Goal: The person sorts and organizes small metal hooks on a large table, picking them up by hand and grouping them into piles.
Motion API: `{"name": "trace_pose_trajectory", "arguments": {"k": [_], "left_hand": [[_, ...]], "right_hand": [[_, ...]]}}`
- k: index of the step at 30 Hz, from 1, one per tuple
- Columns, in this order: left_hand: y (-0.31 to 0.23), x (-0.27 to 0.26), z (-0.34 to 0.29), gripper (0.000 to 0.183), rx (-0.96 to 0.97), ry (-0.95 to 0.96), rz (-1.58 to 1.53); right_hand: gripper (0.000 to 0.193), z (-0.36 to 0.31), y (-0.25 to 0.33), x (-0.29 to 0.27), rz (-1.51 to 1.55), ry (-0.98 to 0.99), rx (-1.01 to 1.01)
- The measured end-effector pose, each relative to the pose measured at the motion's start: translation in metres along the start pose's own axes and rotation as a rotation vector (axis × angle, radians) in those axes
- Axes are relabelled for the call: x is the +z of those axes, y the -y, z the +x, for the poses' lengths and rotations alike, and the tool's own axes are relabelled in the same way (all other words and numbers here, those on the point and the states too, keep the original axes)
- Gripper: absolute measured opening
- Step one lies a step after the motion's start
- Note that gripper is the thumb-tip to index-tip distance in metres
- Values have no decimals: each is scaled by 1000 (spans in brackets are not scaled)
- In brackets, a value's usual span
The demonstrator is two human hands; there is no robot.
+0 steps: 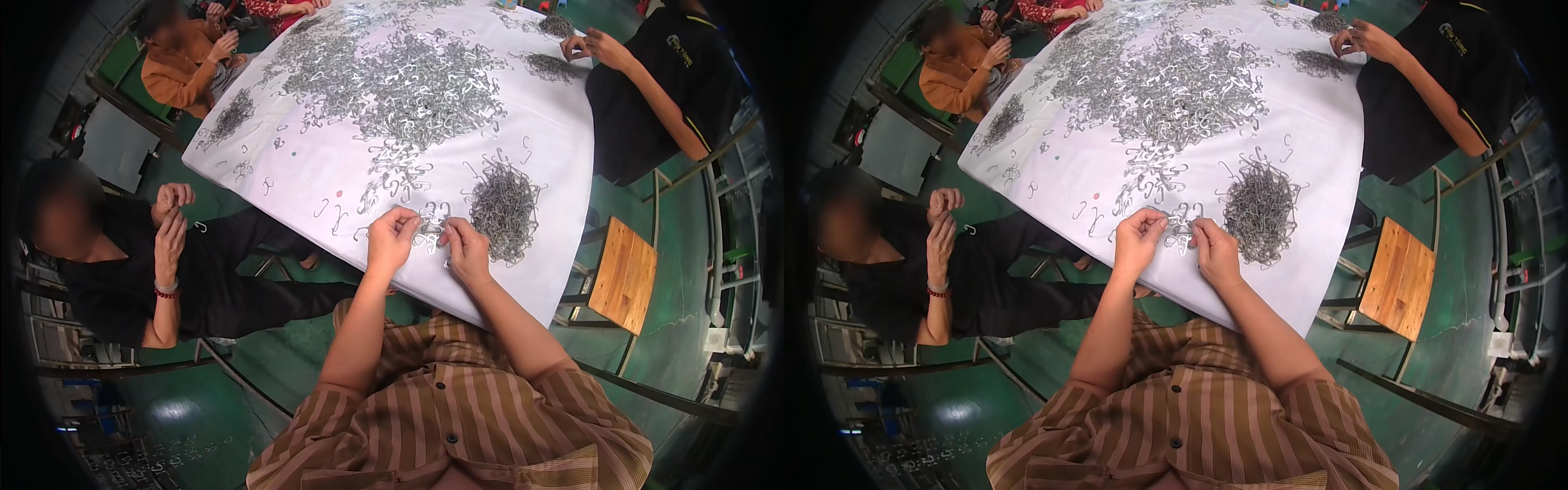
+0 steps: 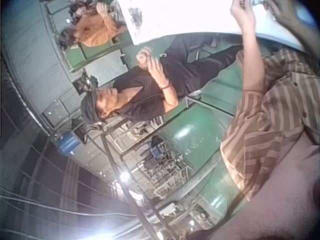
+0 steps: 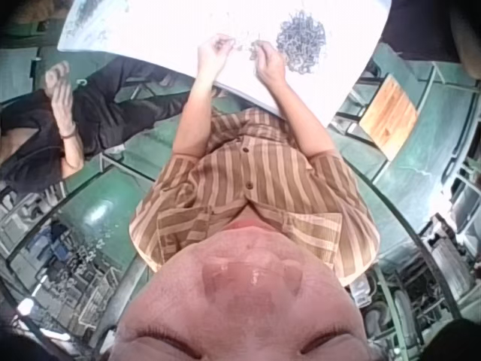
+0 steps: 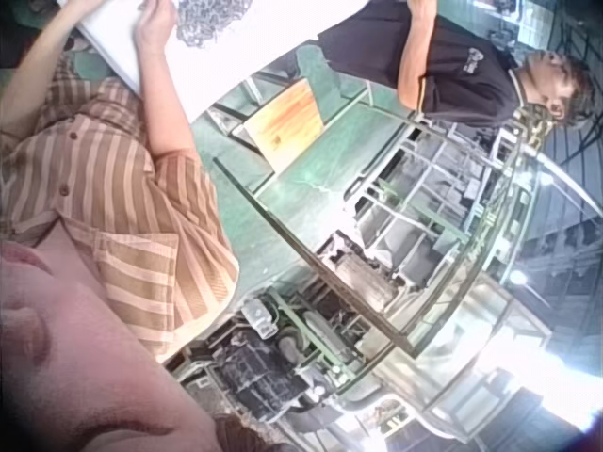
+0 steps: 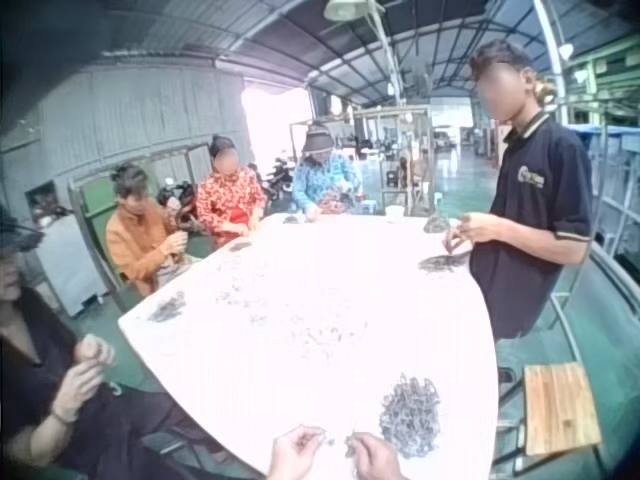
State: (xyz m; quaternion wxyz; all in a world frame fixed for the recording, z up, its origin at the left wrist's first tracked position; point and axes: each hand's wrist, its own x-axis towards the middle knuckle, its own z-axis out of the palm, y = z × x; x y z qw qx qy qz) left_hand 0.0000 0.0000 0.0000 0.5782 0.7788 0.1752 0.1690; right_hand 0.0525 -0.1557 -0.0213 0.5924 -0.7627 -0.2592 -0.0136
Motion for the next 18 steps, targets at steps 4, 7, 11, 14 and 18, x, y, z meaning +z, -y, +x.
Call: {"name": "trace_pose_trajectory", "arguments": {"k": [4, 7, 11, 14, 18], "left_hand": [[-20, -5, -1, 5, 346, -6, 147], [-25, -8, -1, 8, 483, 1, 234], [-25, -1, -7, 7, 423, -54, 208], [-23, 1, -8, 7, 416, -71, 233], [-22, -2, -4, 7, 343, -151, 210]], "right_hand": [[15, 4, 4, 3, 29, -28, -19], [15, 6, 4, 5, 48, 12, -30], [15, 3, 3, 5, 104, 29, 26], [15, 2, 0, 5, 79, -33, 60], [15, 2, 6, 2, 43, -16, 13]]}}
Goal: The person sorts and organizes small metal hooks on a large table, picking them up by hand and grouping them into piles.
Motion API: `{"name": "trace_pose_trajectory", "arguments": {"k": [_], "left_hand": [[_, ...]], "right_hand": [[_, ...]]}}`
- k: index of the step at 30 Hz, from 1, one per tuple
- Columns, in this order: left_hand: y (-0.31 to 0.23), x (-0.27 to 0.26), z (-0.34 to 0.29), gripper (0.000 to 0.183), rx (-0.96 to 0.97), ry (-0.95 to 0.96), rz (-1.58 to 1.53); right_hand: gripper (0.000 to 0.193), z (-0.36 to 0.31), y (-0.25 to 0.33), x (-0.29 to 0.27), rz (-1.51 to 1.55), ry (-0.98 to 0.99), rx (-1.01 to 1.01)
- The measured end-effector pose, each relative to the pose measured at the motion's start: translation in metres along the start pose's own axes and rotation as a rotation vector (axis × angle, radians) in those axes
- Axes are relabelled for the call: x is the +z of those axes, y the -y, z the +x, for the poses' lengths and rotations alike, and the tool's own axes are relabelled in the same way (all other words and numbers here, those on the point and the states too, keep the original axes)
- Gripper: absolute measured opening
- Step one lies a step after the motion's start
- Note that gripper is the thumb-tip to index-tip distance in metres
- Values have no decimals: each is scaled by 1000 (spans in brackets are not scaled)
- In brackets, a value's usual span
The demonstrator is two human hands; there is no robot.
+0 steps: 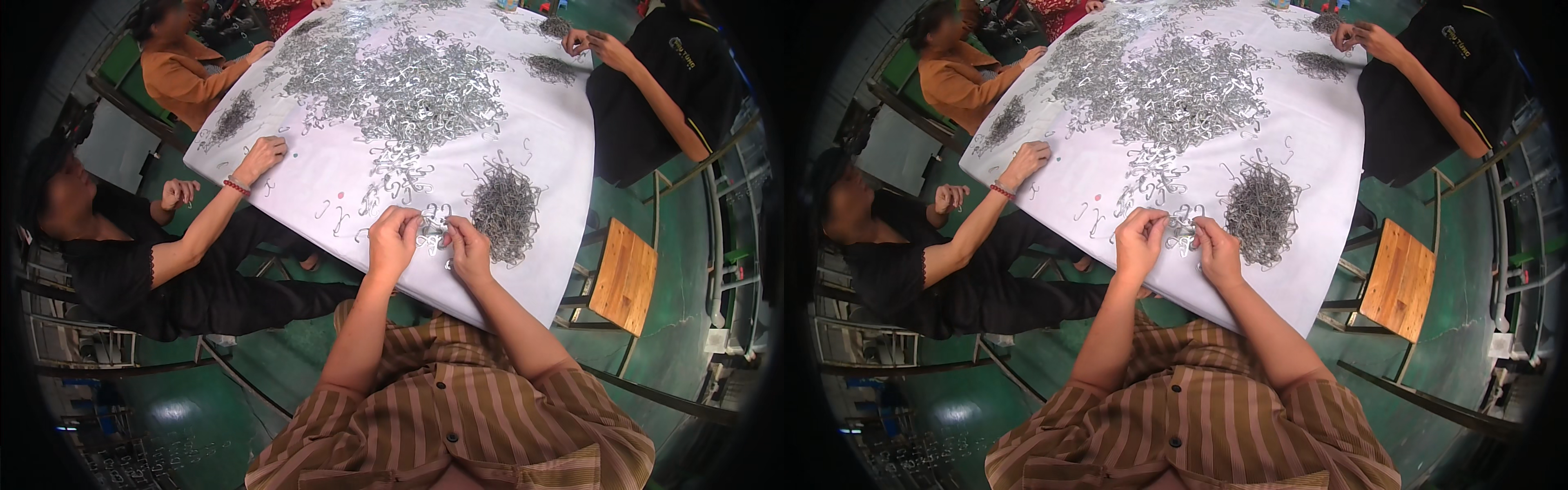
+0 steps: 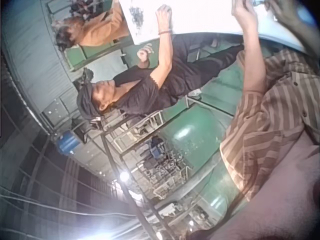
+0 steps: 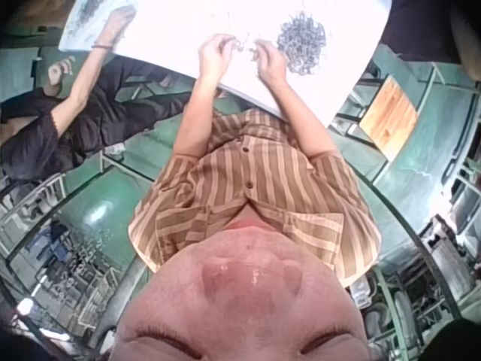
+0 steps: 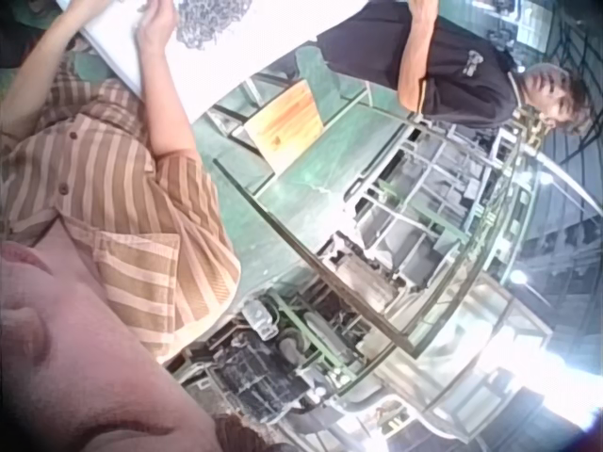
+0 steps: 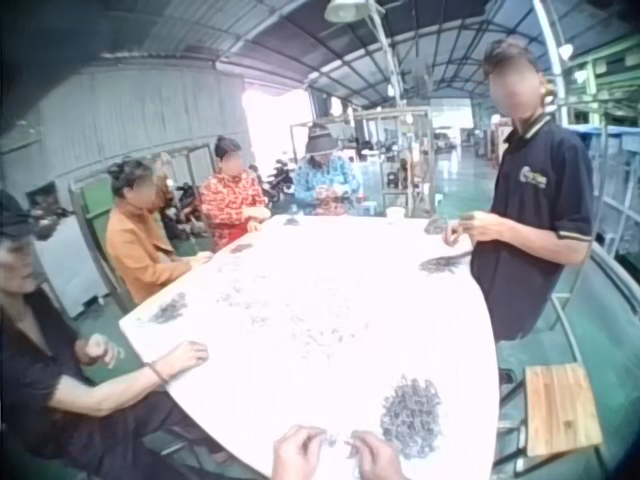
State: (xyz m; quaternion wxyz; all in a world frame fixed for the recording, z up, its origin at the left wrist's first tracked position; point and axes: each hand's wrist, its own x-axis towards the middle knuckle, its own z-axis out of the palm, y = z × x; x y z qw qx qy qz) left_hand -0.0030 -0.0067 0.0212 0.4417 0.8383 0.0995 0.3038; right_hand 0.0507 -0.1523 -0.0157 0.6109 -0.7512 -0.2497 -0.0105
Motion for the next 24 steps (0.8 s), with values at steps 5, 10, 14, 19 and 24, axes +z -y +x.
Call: {"name": "trace_pose_trajectory", "arguments": {"k": [5, 10, 14, 19, 24], "left_hand": [[-5, 2, 5, 8, 111, 102, -55], [12, 3, 2, 13, -37, 65, 51], [-7, -5, 3, 20, 10, 234, -81], [5, 8, -5, 27, 82, 275, -74], [8, 12, -9, 18, 69, 230, -88]], "right_hand": [[15, -1, -8, 2, -1, 81, -50], [13, 0, -3, 1, 45, 72, -4], [12, -1, -7, -1, 51, 38, 49], [13, -1, -8, 0, 42, 41, 59], [16, 0, -6, -3, 36, 93, 126]]}}
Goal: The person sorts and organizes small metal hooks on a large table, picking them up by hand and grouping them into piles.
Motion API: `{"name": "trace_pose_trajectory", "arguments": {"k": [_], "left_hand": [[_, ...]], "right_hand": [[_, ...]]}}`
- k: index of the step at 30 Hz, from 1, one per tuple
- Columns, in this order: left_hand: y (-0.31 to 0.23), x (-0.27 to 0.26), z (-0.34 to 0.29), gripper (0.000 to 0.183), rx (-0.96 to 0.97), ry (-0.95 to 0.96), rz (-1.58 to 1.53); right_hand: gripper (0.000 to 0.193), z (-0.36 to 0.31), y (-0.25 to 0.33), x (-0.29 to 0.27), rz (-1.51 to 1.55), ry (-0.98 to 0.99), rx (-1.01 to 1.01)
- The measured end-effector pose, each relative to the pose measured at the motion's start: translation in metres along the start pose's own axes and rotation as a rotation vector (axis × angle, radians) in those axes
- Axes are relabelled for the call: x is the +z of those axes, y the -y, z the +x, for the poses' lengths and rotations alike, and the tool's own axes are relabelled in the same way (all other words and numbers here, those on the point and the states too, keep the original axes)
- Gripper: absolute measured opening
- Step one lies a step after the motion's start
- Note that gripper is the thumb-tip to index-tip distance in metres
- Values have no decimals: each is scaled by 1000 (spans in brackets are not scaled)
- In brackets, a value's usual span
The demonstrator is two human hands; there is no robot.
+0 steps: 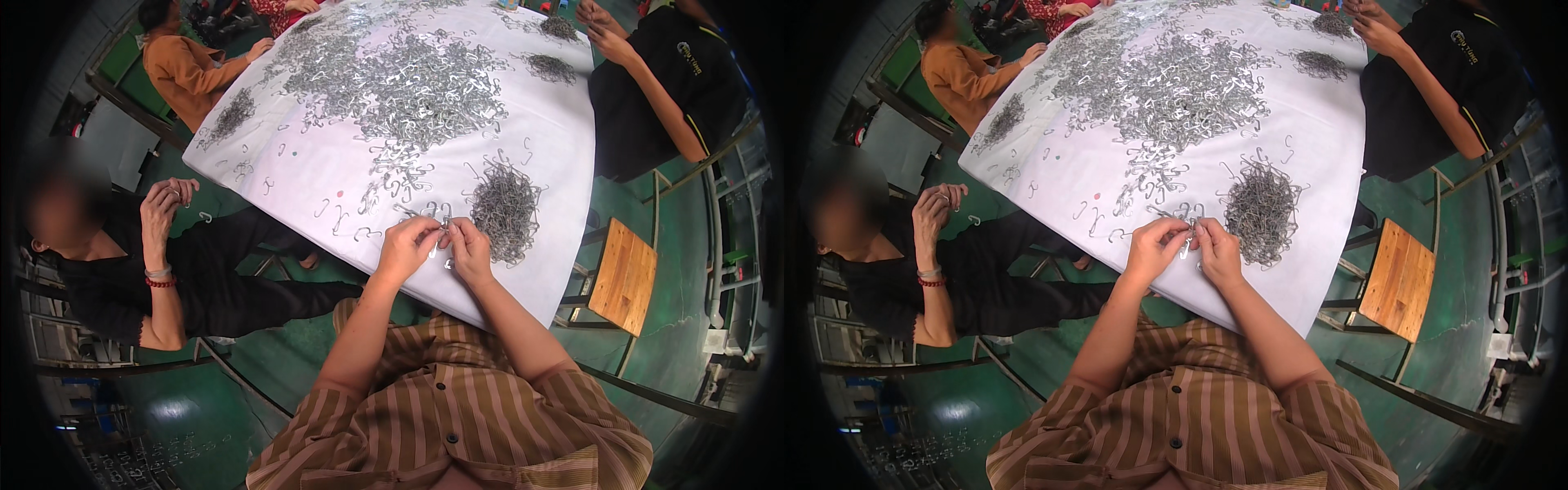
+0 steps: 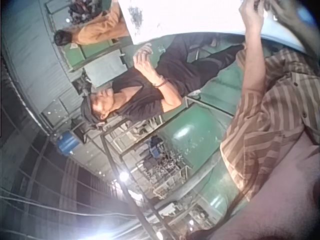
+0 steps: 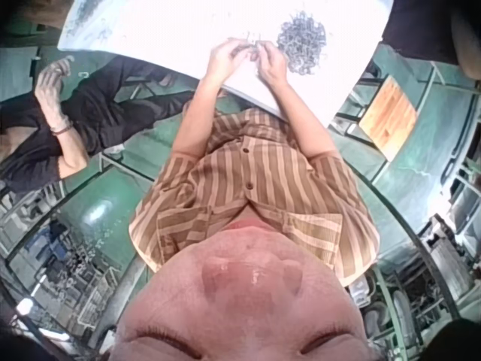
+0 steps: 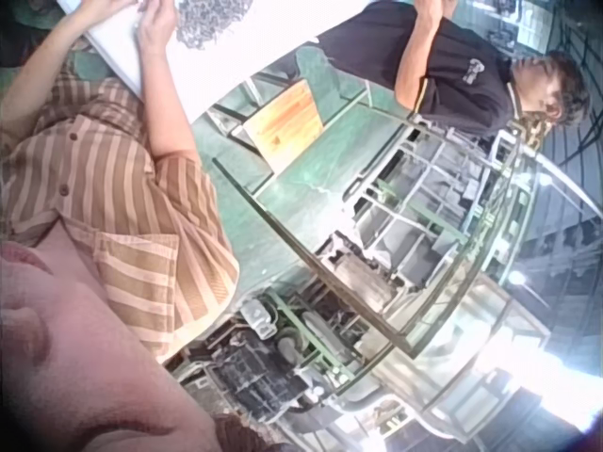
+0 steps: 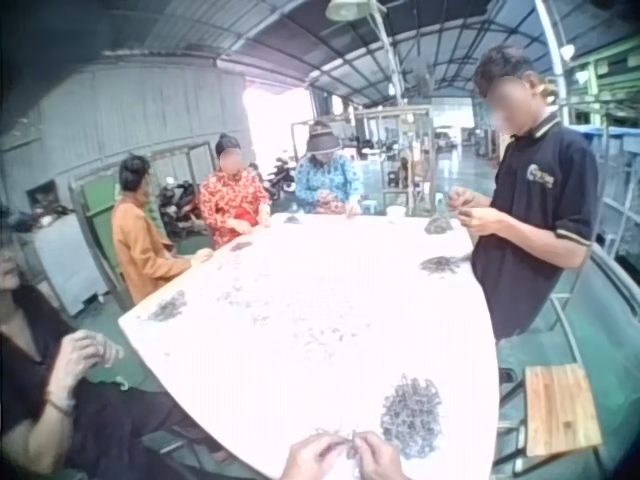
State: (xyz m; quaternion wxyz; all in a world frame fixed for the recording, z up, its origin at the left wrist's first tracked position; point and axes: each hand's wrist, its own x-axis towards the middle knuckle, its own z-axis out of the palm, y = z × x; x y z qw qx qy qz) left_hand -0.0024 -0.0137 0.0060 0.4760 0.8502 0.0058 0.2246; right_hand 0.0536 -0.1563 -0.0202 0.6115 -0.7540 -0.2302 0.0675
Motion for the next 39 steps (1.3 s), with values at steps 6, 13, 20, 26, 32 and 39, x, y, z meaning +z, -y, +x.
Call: {"name": "trace_pose_trajectory", "arguments": {"k": [6, 13, 20, 26, 32, 39], "left_hand": [[-4, 6, -4, 13, 27, -91, -28], [-10, 0, -5, 15, 267, -117, 268], [-11, -6, 0, 9, 172, -168, 34], [9, -5, 12, 8, -184, -85, -54], [17, 3, 17, 8, -172, -80, 237], [-5, -19, 20, 6, -196, 197, -220]], "right_hand": [[15, -1, 5, 3, -60, -34, -102], [17, -5, 2, 6, -185, -136, -168], [23, -3, 2, 2, -415, 122, -403], [8, -6, 12, 0, -231, -134, -270], [11, -2, 5, 5, -169, -312, -174], [13, 2, 7, 0, -285, -228, -253]]}}
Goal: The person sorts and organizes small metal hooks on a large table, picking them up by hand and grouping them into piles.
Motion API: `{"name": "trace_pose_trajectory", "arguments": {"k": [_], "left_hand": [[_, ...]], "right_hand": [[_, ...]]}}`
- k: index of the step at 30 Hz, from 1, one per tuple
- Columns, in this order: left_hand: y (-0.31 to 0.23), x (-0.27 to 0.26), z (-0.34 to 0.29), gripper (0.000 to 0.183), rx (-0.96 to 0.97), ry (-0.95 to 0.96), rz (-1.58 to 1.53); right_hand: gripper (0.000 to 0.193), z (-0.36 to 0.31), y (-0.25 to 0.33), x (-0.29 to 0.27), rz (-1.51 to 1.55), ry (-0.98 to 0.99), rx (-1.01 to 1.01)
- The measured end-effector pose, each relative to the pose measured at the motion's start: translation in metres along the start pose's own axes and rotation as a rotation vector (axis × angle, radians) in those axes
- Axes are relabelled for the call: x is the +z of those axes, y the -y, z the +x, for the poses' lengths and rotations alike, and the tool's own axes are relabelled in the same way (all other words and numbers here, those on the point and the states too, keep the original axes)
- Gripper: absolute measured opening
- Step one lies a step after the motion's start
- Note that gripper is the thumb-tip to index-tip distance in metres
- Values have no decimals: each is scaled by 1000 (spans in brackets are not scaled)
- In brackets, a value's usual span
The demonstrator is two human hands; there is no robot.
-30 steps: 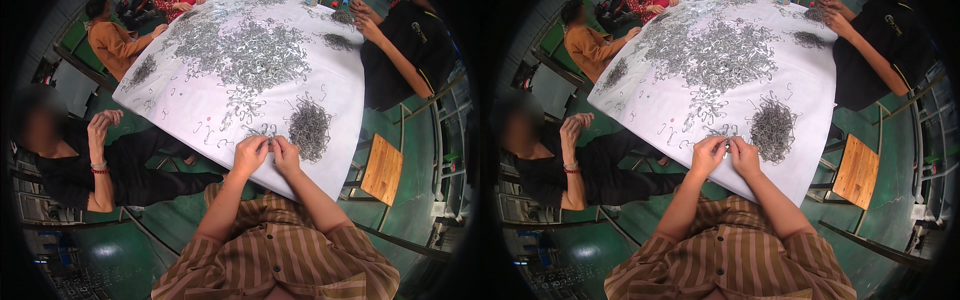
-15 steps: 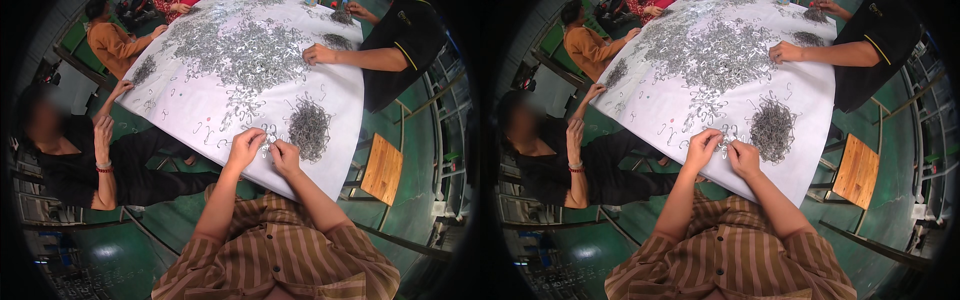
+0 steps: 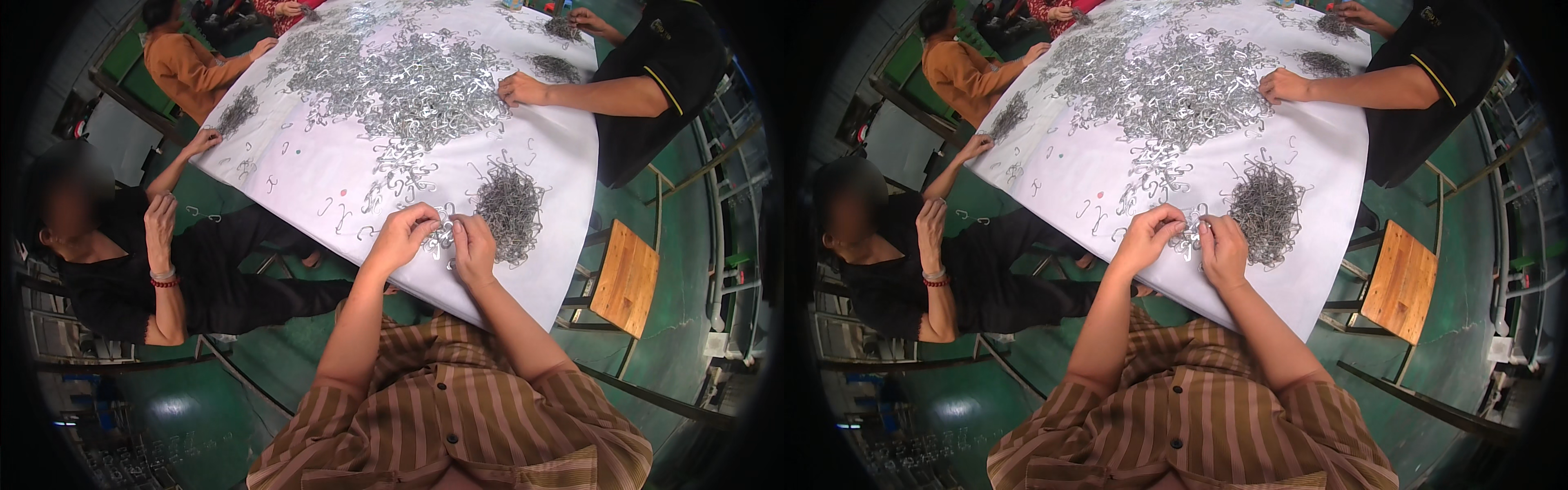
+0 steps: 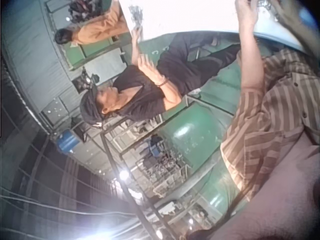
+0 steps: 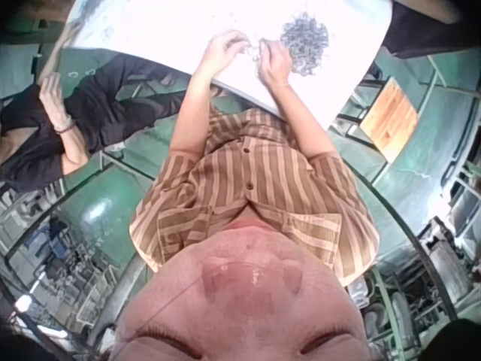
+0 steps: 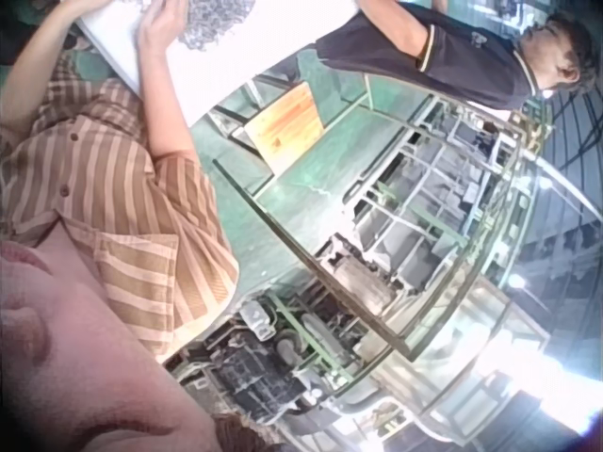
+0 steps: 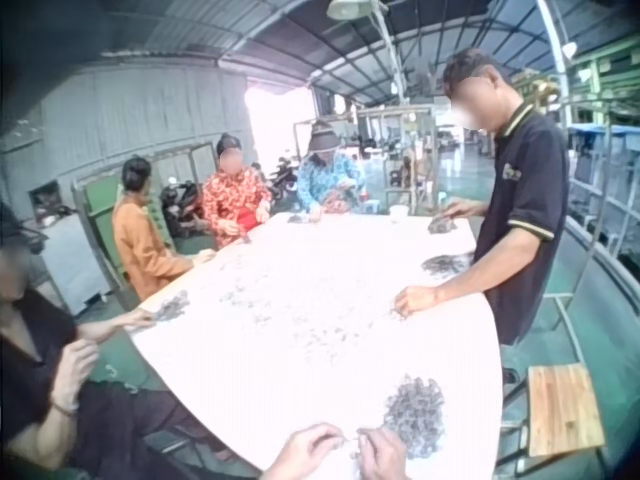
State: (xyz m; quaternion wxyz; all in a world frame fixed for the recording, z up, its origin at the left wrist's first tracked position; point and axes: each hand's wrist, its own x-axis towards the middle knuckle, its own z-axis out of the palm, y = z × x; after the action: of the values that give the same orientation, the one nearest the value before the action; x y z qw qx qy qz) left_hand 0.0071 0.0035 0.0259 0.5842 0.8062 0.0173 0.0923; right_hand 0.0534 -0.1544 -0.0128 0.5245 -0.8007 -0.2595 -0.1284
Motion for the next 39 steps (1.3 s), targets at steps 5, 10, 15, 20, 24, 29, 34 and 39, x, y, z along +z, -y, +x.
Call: {"name": "trace_pose_trajectory", "arguments": {"k": [5, 10, 15, 20, 24, 29, 34, 39], "left_hand": [[-4, 4, -2, 7, -90, 56, -280], [4, 14, 1, 7, -30, -38, -344], [1, 15, 1, 14, 14, -89, -377], [4, 7, -5, 20, -5, -47, -349], [-2, 3, -7, 25, 27, -35, -175], [-14, -1, -5, 28, 106, 19, 5], [-7, -1, -6, 27, 185, -25, 109], [-7, 6, -8, 19, 195, -130, 178]], "right_hand": [[19, 0, -3, -3, -30, 138, -148], [16, 1, 0, -4, -18, 213, -210], [12, 2, -4, -1, 107, 150, -146], [12, 0, -8, 0, 189, 79, -54], [13, 0, -7, 0, 176, 83, -48], [14, 1, -7, -1, 143, 99, -55], [15, 0, -8, -2, 221, 105, 22], [17, 0, -10, -3, 287, 82, 68]]}}
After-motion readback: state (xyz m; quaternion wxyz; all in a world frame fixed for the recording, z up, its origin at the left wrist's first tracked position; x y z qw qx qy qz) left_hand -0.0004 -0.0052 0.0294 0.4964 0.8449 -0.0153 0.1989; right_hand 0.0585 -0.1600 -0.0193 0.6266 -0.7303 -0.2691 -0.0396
